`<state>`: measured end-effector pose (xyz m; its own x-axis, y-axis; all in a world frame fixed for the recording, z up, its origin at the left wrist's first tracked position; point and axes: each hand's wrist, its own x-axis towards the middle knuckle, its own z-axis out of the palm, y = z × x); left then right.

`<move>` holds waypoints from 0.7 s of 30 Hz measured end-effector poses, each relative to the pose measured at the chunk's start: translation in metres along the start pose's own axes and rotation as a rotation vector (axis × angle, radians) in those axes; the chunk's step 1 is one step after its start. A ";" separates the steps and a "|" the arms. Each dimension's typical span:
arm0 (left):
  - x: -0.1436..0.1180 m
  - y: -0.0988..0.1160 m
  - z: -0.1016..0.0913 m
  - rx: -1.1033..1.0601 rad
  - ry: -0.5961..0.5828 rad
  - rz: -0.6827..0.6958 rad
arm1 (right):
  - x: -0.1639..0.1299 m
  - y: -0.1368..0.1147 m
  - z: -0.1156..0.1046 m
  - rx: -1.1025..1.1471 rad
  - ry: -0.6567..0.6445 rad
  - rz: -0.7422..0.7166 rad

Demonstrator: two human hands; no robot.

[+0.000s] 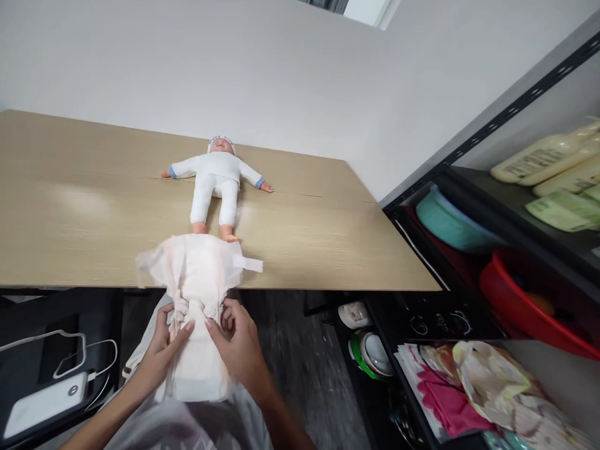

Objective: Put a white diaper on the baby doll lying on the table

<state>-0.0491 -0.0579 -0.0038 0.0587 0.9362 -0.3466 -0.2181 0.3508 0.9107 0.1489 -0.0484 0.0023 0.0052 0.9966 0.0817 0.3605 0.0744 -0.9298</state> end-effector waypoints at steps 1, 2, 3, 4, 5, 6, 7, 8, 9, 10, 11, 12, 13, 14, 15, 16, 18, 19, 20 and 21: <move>0.006 -0.004 -0.003 -0.003 0.002 -0.017 | 0.002 0.006 0.001 -0.060 0.074 -0.027; 0.009 -0.007 -0.005 0.002 0.001 -0.027 | 0.003 0.009 0.001 -0.109 0.148 -0.055; 0.012 -0.009 -0.008 0.012 -0.001 -0.031 | 0.004 0.011 0.001 -0.147 0.214 -0.082; 0.013 -0.010 -0.009 0.027 -0.006 -0.031 | 0.005 0.010 0.000 -0.177 0.262 -0.110; 0.014 -0.011 -0.011 0.042 -0.013 -0.028 | 0.006 0.007 -0.001 -0.200 0.292 -0.145; 0.014 -0.012 -0.012 0.054 -0.022 -0.023 | 0.008 0.001 -0.001 -0.219 0.301 -0.183; 0.014 -0.013 -0.012 0.060 -0.028 -0.016 | 0.011 -0.005 -0.001 -0.233 0.287 -0.224; 0.014 -0.015 -0.013 0.063 -0.027 -0.009 | 0.014 -0.013 0.000 -0.244 0.255 -0.268; 0.014 -0.017 -0.013 0.066 -0.021 -0.001 | 0.018 -0.020 0.001 -0.251 0.210 -0.310; 0.014 -0.019 -0.013 0.072 -0.014 0.008 | 0.023 -0.028 0.003 -0.256 0.159 -0.349; 0.014 -0.021 -0.013 0.083 -0.004 0.020 | 0.029 -0.035 0.007 -0.264 0.107 -0.383; 0.013 -0.023 -0.013 0.097 0.003 0.035 | 0.036 -0.041 0.011 -0.278 0.055 -0.414; 0.012 -0.026 -0.012 0.117 0.008 0.051 | 0.044 -0.045 0.015 -0.300 0.009 -0.440; 0.011 -0.027 -0.013 0.141 0.009 0.068 | 0.054 -0.047 0.020 -0.332 -0.032 -0.459; 0.009 -0.029 -0.013 0.173 0.009 0.085 | 0.063 -0.047 0.025 -0.374 -0.068 -0.476; 0.007 -0.029 -0.014 0.217 0.008 0.098 | 0.073 -0.046 0.030 -0.423 -0.099 -0.490; 0.004 -0.028 -0.017 0.344 0.009 0.122 | 0.092 -0.038 0.038 -0.531 -0.144 -0.497; 0.003 -0.026 -0.020 0.420 0.010 0.140 | 0.099 -0.032 0.041 -0.581 -0.159 -0.486; 0.003 -0.023 -0.023 0.498 0.003 0.163 | 0.105 -0.026 0.044 -0.624 -0.169 -0.468; 0.003 -0.019 -0.027 0.577 -0.016 0.197 | 0.109 -0.020 0.045 -0.658 -0.175 -0.446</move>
<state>-0.0715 -0.0625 -0.0286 0.0862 0.9834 -0.1599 0.3363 0.1224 0.9338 0.1000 0.0603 0.0138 -0.3949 0.8730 0.2864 0.7686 0.4847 -0.4175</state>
